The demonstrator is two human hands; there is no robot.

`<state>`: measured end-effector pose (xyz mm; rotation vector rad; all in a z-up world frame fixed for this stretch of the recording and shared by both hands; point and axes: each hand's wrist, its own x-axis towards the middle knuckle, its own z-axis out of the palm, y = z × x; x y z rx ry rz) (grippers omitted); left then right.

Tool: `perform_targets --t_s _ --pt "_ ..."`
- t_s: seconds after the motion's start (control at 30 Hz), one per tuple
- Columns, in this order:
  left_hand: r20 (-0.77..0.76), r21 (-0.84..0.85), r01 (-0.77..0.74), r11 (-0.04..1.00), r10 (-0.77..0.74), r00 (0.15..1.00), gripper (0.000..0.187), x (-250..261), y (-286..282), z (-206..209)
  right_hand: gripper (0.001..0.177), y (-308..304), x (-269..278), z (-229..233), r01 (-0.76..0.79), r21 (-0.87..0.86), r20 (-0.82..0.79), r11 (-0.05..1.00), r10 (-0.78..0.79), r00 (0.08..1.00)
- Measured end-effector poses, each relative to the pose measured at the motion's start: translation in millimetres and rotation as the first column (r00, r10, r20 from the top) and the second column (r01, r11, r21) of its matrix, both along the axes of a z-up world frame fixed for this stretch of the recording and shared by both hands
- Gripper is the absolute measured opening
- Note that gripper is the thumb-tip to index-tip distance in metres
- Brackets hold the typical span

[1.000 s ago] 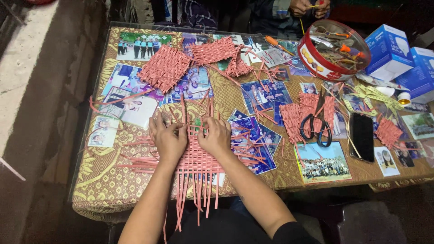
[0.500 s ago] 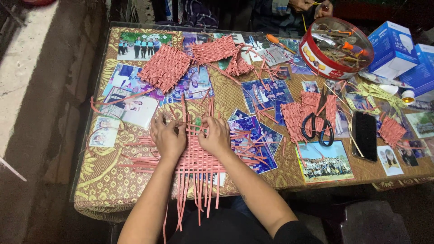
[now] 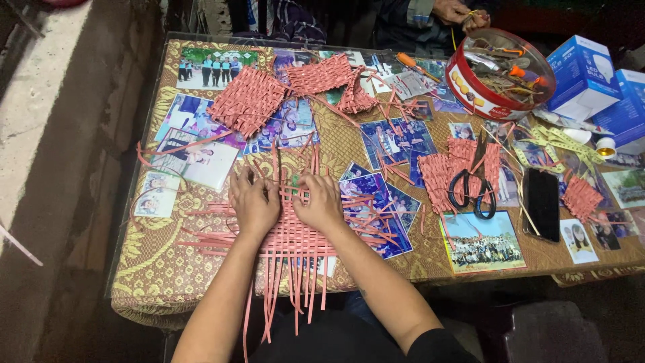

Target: Weaving thin pink plastic strips together on a table to create a mat.

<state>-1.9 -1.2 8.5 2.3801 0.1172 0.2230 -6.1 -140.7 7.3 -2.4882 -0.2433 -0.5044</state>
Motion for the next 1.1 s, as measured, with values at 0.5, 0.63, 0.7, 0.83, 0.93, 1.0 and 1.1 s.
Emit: perform_targets --t_s 0.5,0.63,0.7,0.83,0.93,1.0,1.1 --pt "0.082 -0.066 -0.039 0.997 0.045 0.996 0.01 -5 -1 11 0.024 -5 0 2 -0.063 0.032 0.019 0.997 0.062 0.998" --pt "0.082 -0.045 -0.055 0.997 0.058 0.995 0.011 0 -1 0 0.024 -4 0 2 -0.051 0.063 0.043 0.997 0.048 0.998" --pt "0.062 -0.019 -0.068 0.997 0.069 0.996 0.013 4 1 -9 0.025 -5 3 -9 -0.05 0.114 0.069 0.992 0.042 0.997" --pt "0.058 0.001 -0.057 0.998 0.057 0.997 0.017 6 1 -13 0.022 -6 1 -10 -0.036 0.119 0.096 0.992 0.025 0.995" --pt "0.05 -0.001 -0.043 0.999 0.043 0.998 0.017 5 1 -13 0.02 -4 0 -5 -0.035 0.083 0.106 0.996 0.026 0.994" --pt "0.073 -0.044 -0.04 0.998 0.043 0.996 0.017 6 2 -17 0.021 -4 1 -3 -0.027 0.071 0.112 0.997 0.019 0.994" --pt "0.098 -0.082 -0.046 0.996 0.054 0.994 0.016 7 4 -21 0.02 -4 0 -7 0.04 -0.011 0.081 0.999 -0.039 0.996"
